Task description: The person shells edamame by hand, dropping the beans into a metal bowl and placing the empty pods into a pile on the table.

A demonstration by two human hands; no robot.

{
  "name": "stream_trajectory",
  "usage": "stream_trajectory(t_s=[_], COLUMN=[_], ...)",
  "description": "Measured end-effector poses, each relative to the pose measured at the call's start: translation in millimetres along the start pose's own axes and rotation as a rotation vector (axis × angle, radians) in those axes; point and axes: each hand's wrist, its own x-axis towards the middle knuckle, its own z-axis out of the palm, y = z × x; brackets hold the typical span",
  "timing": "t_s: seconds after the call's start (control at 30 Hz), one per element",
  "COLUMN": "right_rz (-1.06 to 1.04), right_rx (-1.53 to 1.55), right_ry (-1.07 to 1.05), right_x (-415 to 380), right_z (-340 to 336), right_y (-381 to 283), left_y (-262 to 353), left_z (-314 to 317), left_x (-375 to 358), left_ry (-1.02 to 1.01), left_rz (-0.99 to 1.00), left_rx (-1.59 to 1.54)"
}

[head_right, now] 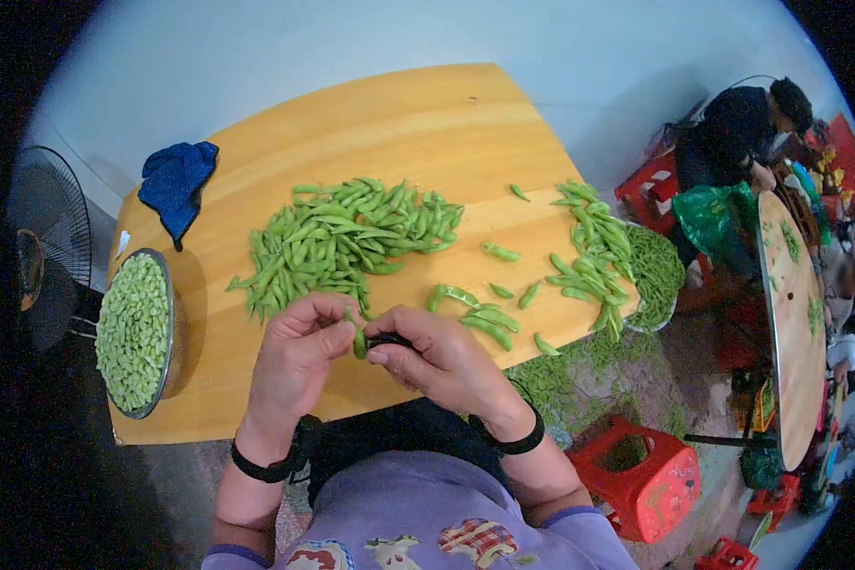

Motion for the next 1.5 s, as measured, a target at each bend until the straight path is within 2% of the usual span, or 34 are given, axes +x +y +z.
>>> stream_trajectory(t_s=[0.13,0.17,0.2,0.3,0.53,0.6,0.7,0.83,0.9,0.93,1.0,1.03,1.07,1.1,1.13,1.17,1.2,1.27,1.3,1.33,1.37,1.4,1.43,1.47,1.5], right_rz=[-0.192,-0.264,-0.264,-0.294,-0.292,-0.297,-0.314,-0.330,-0.330,-0.342,-0.350,-0.335,-0.319,-0.315,-0.121,0.072,0.076,0.093,0.092,0.125,0.155,0.154,-0.065,-0.286,-0.285], right_rx=[-0.380,-0.518,-0.518,-0.564,-0.541,-0.534,-0.506,-0.587,-0.620,-0.587,-0.553,-0.419,-0.285,-0.285,-0.100,0.085,0.085,0.428,0.427,0.290,0.151,0.148,-0.210,-0.567,-0.567], right_ry=[0.047,0.054,0.052,0.082,0.098,0.098,0.122,0.158,0.166,0.180,0.194,0.161,0.129,0.132,0.070,0.008,0.015,-0.199,-0.194,-0.122,-0.051,-0.048,0.083,0.211,0.210], right_x=[-5.8,-7.1,-7.9,-10.9,-13.5,-14.0,-15.7,-14.6,-13.9,-14.2,-15.7,-15.4,-15.7,-18.8,-23.3,-26.3,-27.1,-28.4,-29.1,-30.0,-30.1,-29.8,-29.8,-30.9,-32.9], right_z=[-2.8,-3.2,-3.7,-5.4,-7.7,-8.1,-7.9,-11.2,-10.4,-8.9,-8.3,-9.4,-10.2,-11.4,-13.6,-15.8,-19.0,-25.2,-24.7,-22.4,-20.6,-17.8,-13.3,-10.0,-7.7], right_y=[-9.7,-11.7,-11.4,-9.9,-9.0,-9.7,-9.2,-3.1,-1.7,-0.8,1.9,4.9,6.7,2.8,-4.7,-8.8,-5.9,2.2,-0.9,-6.3,-10.4,-11.2,-10.4,-10.2,-13.3], left_y=[3.9,4.3,4.7,4.5,-1.2,-2.4,-1.0,-7.7,-9.0,-9.5,-10.9,-13.9,-19.0,-22.5,-23.2,-23.8,-25.1,-30.7,-32.3,-30.7,-26.9,-24.7,-25.2,-26.3,-26.7], left_z=[10.3,10.5,10.6,14.6,19.4,20.7,24.3,25.4,24.3,23.5,20.4,17.1,13.1,10.9,10.2,10.0,10.6,14.3,15.9,17.8,20.3,22.2,23.7,25.3,26.2], left_x=[1.5,2.6,3.0,2.4,4.1,5.6,4.4,4.8,4.2,4.8,4.9,6.1,7.5,7.0,5.5,4.0,2.5,0.1,0.0,-1.2,-2.7,-3.5,-4.3,-5.7,-6.9], left_ry=[-0.018,-0.034,-0.049,-0.081,-0.098,-0.089,-0.078,-0.084,-0.096,-0.098,-0.124,-0.126,-0.184,-0.241,-0.243,-0.344,-0.443,-0.501,-0.556,-0.560,-0.425,-0.291,-0.293,-0.259,-0.220], left_rz=[0.016,0.065,0.115,0.132,0.137,0.106,0.125,0.157,0.098,0.098,-0.031,-0.032,-0.067,-0.105,-0.112,-0.199,-0.286,-0.277,-0.259,-0.261,-0.268,-0.274,-0.272,-0.112,0.049], left_rx=[0.039,0.144,0.249,0.284,0.292,0.183,0.249,0.241,0.202,0.200,0.023,0.023,-0.107,-0.238,-0.240,-0.350,-0.463,-0.506,-0.543,-0.545,-0.476,-0.406,-0.408,-0.101,0.206])
